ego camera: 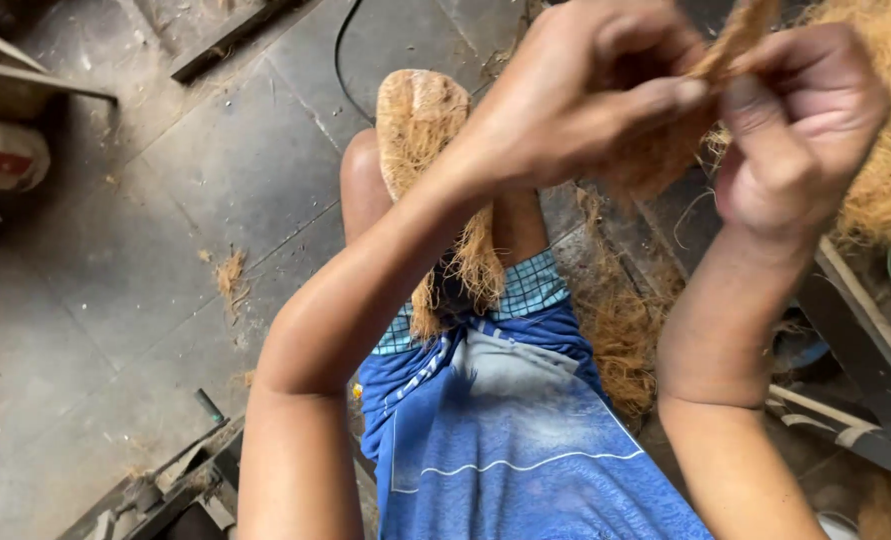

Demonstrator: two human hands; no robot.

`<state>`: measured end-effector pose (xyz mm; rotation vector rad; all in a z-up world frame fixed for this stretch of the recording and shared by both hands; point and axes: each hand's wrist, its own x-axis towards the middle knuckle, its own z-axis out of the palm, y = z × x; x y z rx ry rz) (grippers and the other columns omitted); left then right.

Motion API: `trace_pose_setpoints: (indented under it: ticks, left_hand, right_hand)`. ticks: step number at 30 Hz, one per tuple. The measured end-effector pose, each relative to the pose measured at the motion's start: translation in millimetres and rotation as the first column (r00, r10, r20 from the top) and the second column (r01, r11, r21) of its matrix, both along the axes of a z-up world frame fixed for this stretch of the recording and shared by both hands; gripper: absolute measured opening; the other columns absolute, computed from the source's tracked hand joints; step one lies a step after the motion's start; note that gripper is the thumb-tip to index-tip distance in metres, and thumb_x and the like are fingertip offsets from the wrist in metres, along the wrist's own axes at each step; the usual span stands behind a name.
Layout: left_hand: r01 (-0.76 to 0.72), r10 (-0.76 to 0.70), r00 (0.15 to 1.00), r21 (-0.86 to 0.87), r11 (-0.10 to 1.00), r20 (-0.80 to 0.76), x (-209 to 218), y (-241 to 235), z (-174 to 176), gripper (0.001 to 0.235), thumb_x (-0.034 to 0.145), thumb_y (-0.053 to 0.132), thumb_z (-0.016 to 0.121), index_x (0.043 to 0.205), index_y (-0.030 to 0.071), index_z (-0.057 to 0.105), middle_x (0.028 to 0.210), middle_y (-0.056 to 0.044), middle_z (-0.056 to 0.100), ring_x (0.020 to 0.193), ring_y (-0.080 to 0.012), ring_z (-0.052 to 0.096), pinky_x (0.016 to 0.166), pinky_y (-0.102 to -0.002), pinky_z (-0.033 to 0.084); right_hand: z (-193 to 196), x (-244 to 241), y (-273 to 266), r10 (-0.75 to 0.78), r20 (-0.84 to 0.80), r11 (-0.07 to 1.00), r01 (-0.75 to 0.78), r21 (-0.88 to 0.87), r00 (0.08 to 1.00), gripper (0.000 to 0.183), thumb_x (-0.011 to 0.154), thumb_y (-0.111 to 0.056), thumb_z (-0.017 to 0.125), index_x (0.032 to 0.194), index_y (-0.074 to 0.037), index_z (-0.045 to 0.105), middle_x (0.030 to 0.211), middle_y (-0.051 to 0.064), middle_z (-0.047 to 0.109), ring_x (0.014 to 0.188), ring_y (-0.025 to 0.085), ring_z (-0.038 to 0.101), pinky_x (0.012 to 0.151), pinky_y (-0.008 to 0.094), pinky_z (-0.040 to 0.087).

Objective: The person sits and arranges coconut fiber onto a coconut shell base by hand, then stands and sprays the fiber with a handheld spray gun. The person handles the fiber and shell directly and uses the spray gun to apply a liquid coating.

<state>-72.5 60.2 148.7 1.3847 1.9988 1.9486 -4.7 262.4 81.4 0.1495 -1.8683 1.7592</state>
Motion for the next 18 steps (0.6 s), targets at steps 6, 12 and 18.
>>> trace_pose_setpoints:
  ticks: [6, 12, 18]
  left_hand:
    - [0.01, -0.059, 0.864, 0.101, 0.995, 0.5, 36, -81, -42, 0.015, 0.094, 0.023, 0.07, 0.098, 0.008, 0.068, 0.083, -0.001, 0.069, 0.067, -0.0057, 0.063, 0.058, -0.017, 0.052]
    - [-0.331, 0.102, 0.649, 0.159, 0.93, 0.754, 66, -105, -96, 0.019, 0.085, 0.002, 0.077, 0.1, -0.007, 0.07, 0.079, -0.013, 0.071, 0.074, -0.0141, 0.071, 0.065, -0.026, 0.065]
    - [-0.39, 0.162, 0.65, 0.143, 0.91, 0.742, 70, -108, -106, 0.016, 0.082, 0.003, 0.08, 0.095, -0.004, 0.072, 0.079, -0.011, 0.072, 0.074, -0.0129, 0.071, 0.066, -0.026, 0.064]
  right_hand:
    - [0, 3, -71, 0.361, 0.173, 0.922, -0.379, 0.083, 0.916, 0.009, 0.098, 0.003, 0.064, 0.105, 0.0, 0.06, 0.094, 0.011, 0.064, 0.08, 0.018, 0.062, 0.075, 0.027, 0.055]
    - [-24, -1, -121, 0.252, -0.124, 0.904, -0.187, 0.385, 0.96, 0.012, 0.1, -0.005, 0.072, 0.094, 0.002, 0.065, 0.084, 0.014, 0.06, 0.075, 0.024, 0.056, 0.071, 0.034, 0.049]
    - [5, 10, -136, 0.314, 0.021, 0.86, -0.293, 0.418, 0.949, 0.005, 0.097, 0.002, 0.069, 0.094, 0.005, 0.072, 0.086, 0.019, 0.07, 0.076, 0.031, 0.068, 0.069, 0.04, 0.055]
